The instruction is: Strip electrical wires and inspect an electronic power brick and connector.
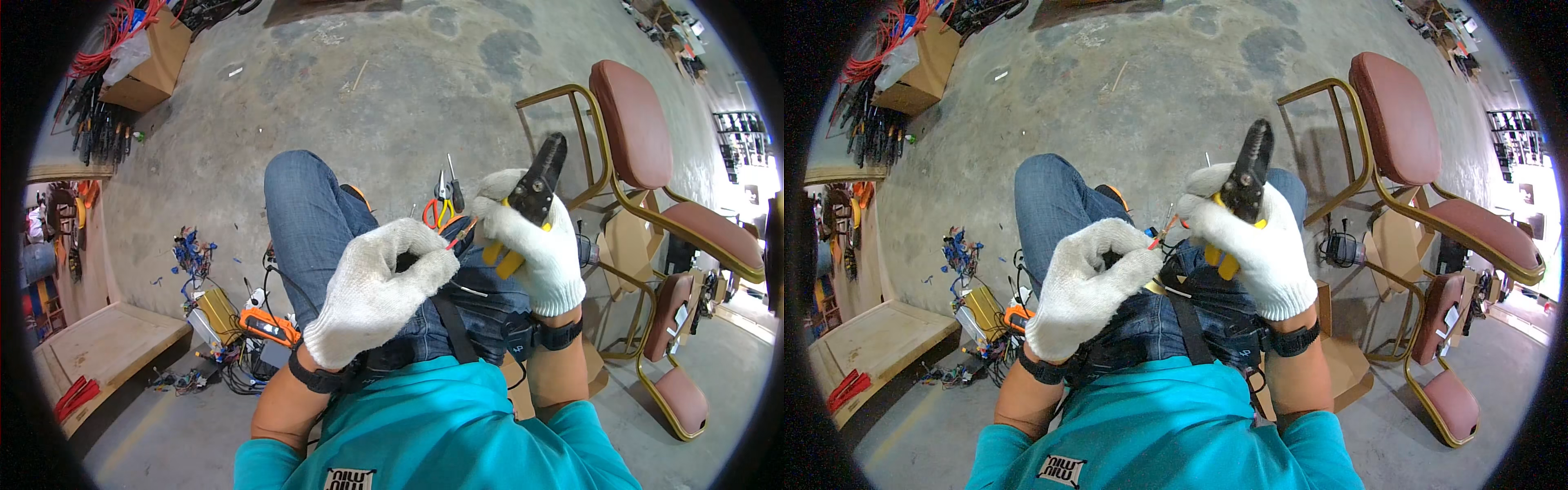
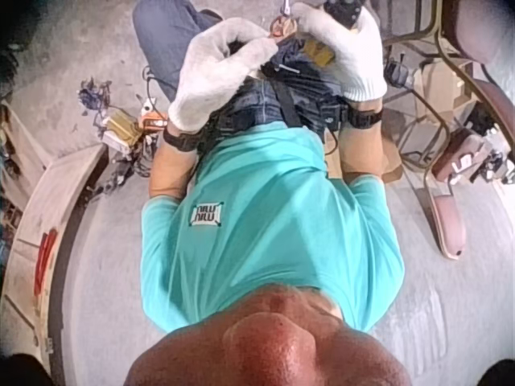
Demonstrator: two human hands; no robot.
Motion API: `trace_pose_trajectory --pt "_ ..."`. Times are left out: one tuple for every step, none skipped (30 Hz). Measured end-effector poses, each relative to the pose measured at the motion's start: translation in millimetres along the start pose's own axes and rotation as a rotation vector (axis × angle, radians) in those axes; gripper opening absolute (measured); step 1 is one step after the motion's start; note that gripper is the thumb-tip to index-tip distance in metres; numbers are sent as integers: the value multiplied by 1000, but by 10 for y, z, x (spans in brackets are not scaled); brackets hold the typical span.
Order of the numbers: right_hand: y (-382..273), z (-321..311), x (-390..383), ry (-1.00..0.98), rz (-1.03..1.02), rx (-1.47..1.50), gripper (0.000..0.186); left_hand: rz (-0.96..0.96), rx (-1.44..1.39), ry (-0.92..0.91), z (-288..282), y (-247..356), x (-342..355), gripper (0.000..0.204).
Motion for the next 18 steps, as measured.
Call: trace_pose_trajectory --pt "5 7 -4 0 0 0 34 4 14 -5 3 0 7 8" --pt "7 31 -14 -41 -20 -52 34 7 29 -10 6 2 9 8" --pt "0 63 -25 -82 -41 -103 34 5 29 -10 10 -2 9 8" --pt "-50 89 -61 -150 -3 -24 34 7 22 -7 15 -10 11 8" --pt "-32 118 -63 -149 -2 -22 34 10 16 -5 20 -23 13 8" --pt "-8 149 -60 -129 -21 -77 33 8 17 -7 26 -41 14 8" --pt "8 177 -60 -110 -41 -132 33 23 25 -4 33 -60 13 8" --pt "-9 194 -68 -77 -39 -193 31 38 32 1 38 -68 13 8" --pt "-4 198 -66 -76 -38 -193 31 37 33 0 38 -69 14 8" --pt "3 199 -63 -62 -62 -204 30 49 28 -10 38 -68 15 10" --pt "10 196 -61 -47 -87 -216 28 60 22 -20 40 -68 17 13" --pt "22 196 -58 -47 -86 -216 28 60 22 -20 42 -61 22 13" --pt "37 194 -53 -47 -62 -167 27 58 46 -27 44 -47 28 12" --pt "46 195 -47 -47 -38 -117 25 57 71 -32 43 -33 29 11" --pt "36 189 -43 -47 -37 -117 25 56 72 -32 39 -22 20 11" --pt "22 176 -39 -61 27 0 26 43 39 -29 31 -13 7 10" --pt "23 159 -41 -70 91 117 26 29 6 -29 23 -16 -1 10" --pt "68 139 -31 -49 74 157 27 27 6 -33 10 -24 -5 10"
Point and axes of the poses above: each hand's wrist, its own x-axis towards the middle knuckle, its own z-axis out of the palm, y = z × x, the point moved 1 cm from there along x, towards the middle knuckle, and after that the axes turned 9 degrees about -x, right-handed, at the moved point
